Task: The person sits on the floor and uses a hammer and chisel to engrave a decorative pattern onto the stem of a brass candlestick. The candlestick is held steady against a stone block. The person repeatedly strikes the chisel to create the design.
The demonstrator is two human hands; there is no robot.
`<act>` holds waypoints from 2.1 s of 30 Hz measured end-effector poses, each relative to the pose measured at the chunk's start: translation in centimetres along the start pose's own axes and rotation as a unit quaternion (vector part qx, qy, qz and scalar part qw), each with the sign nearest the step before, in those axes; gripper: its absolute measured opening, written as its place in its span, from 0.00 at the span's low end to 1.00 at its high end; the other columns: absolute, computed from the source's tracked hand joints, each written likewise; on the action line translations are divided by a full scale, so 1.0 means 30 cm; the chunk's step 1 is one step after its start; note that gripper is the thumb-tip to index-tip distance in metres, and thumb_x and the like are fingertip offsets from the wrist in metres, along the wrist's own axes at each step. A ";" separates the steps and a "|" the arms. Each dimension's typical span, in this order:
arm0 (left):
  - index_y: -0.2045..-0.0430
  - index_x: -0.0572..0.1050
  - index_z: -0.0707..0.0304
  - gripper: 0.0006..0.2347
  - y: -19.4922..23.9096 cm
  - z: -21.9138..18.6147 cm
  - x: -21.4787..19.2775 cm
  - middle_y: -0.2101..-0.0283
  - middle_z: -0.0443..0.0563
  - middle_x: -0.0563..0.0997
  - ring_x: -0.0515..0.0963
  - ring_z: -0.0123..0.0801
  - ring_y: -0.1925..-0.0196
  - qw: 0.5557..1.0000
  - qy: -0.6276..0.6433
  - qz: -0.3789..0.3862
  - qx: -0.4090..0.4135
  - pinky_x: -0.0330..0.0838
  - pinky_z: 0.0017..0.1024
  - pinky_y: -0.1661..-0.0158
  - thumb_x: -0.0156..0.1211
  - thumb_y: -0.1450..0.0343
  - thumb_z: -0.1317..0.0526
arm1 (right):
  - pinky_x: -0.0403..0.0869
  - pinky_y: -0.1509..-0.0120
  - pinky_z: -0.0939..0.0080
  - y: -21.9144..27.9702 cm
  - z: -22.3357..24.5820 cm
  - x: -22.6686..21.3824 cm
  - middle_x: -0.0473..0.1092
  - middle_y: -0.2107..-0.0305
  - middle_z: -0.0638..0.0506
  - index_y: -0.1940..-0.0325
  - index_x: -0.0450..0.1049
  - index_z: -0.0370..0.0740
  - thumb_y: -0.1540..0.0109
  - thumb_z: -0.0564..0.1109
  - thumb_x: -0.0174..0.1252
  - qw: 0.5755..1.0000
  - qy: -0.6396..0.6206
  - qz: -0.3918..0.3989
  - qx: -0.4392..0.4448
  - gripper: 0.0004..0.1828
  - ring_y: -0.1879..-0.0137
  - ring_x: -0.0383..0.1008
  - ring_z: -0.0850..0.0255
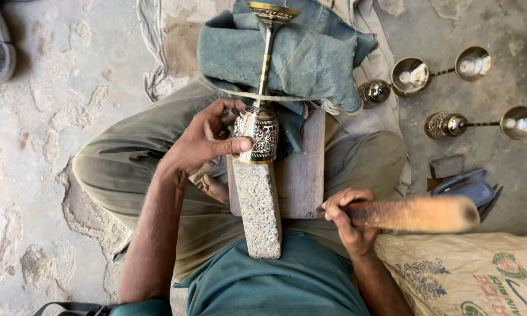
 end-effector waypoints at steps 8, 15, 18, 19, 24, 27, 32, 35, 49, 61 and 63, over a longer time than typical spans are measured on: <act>0.46 0.73 0.65 0.18 0.028 0.140 -0.140 0.52 0.53 0.80 0.79 0.33 0.48 0.997 -0.042 -0.049 -0.045 0.76 0.32 0.46 0.64 0.31 0.63 | 0.76 0.59 0.62 -0.016 -0.018 0.067 0.71 0.68 0.45 0.50 0.62 0.36 0.34 0.32 0.58 0.997 0.069 -0.014 0.015 0.14 0.66 0.70 0.65; 0.52 0.77 0.69 0.10 0.192 -0.075 -0.104 0.54 0.60 0.78 0.79 0.37 0.53 0.900 -0.358 -0.205 0.141 0.78 0.33 0.54 0.59 0.26 0.72 | 0.76 0.62 0.64 -0.036 -0.030 0.082 0.73 0.68 0.46 0.50 0.65 0.35 0.34 0.34 0.60 0.995 0.095 -0.002 -0.005 0.12 0.67 0.73 0.67; 0.57 0.79 0.71 0.09 0.229 -0.222 0.003 0.53 0.63 0.80 0.80 0.40 0.49 0.894 -0.341 -0.154 0.247 0.80 0.32 0.55 0.62 0.30 0.71 | 0.75 0.62 0.64 -0.043 -0.028 0.079 0.73 0.69 0.46 0.53 0.68 0.34 0.36 0.34 0.63 0.989 0.147 -0.004 0.023 0.12 0.67 0.73 0.67; 0.59 0.78 0.73 0.08 0.227 -0.262 0.040 0.51 0.65 0.81 0.80 0.42 0.46 0.889 -0.332 -0.129 0.289 0.80 0.33 0.54 0.62 0.31 0.71 | 0.75 0.63 0.64 -0.040 -0.026 0.079 0.73 0.69 0.46 0.54 0.69 0.33 0.37 0.34 0.64 0.986 0.164 -0.004 0.036 0.11 0.67 0.73 0.67; 0.59 0.76 0.64 0.06 0.033 -0.327 0.082 0.63 0.46 0.86 0.89 0.26 0.59 0.977 -0.164 -0.031 0.134 0.85 0.27 0.59 0.64 0.24 0.62 | 0.77 0.60 0.64 -0.048 -0.013 0.093 0.75 0.69 0.50 0.55 0.70 0.36 0.35 0.37 0.65 0.994 0.102 -0.005 0.035 0.10 0.65 0.76 0.67; 0.57 0.74 0.64 0.09 -0.044 -0.351 0.091 0.63 0.47 0.85 0.89 0.26 0.59 0.959 -0.225 0.040 0.169 0.86 0.27 0.61 0.67 0.26 0.62 | 0.81 0.64 0.63 -0.071 -0.004 0.090 0.76 0.69 0.49 0.55 0.70 0.35 0.37 0.35 0.65 0.994 0.061 -0.063 0.059 0.11 0.67 0.78 0.66; 0.54 0.75 0.63 0.13 -0.090 -0.387 0.148 0.65 0.51 0.84 0.86 0.31 0.65 0.896 -0.373 0.074 0.228 0.84 0.28 0.66 0.70 0.31 0.64 | 0.77 0.58 0.64 -0.133 0.098 0.031 0.73 0.66 0.48 0.48 0.68 0.34 0.39 0.32 0.65 0.977 0.141 -0.046 0.151 0.18 0.63 0.75 0.65; 0.55 0.72 0.63 0.13 -0.073 -0.390 0.165 0.66 0.51 0.83 0.86 0.31 0.67 0.900 -0.394 0.051 0.179 0.82 0.29 0.67 0.69 0.30 0.64 | 0.80 0.56 0.66 -0.198 0.185 0.014 0.73 0.62 0.52 0.42 0.64 0.37 0.40 0.32 0.64 0.990 0.097 -0.010 0.097 0.24 0.59 0.76 0.67; 0.50 0.73 0.67 0.15 0.048 -0.308 0.223 0.64 0.52 0.81 0.84 0.30 0.64 0.858 -0.440 -0.130 0.230 0.81 0.29 0.64 0.71 0.27 0.64 | 0.79 0.60 0.56 -0.530 0.635 0.090 0.75 0.60 0.36 0.37 0.68 0.29 0.44 0.34 0.67 0.784 0.592 0.176 -0.059 0.31 0.60 0.80 0.50; 0.45 0.72 0.66 0.19 0.033 -0.289 0.208 0.65 0.49 0.81 0.85 0.26 0.64 0.894 -0.380 -0.153 0.185 0.83 0.24 0.62 0.72 0.28 0.65 | 0.78 0.63 0.58 -0.582 0.698 0.133 0.75 0.64 0.39 0.32 0.68 0.36 0.43 0.37 0.69 0.755 0.621 0.206 -0.055 0.34 0.63 0.80 0.53; 0.48 0.73 0.65 0.17 0.031 -0.289 0.215 0.65 0.49 0.80 0.84 0.25 0.64 0.872 -0.416 -0.159 0.202 0.83 0.24 0.62 0.73 0.28 0.65 | 0.78 0.64 0.60 -0.587 0.685 0.125 0.75 0.69 0.45 0.30 0.70 0.41 0.42 0.40 0.70 0.684 0.688 0.243 -0.002 0.35 0.67 0.80 0.57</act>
Point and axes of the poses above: each hand's wrist, its own y-axis away from the middle knuckle, its own x-axis out of the palm, z = x × y, the point moved 3 cm from there along -y, towards the middle knuckle
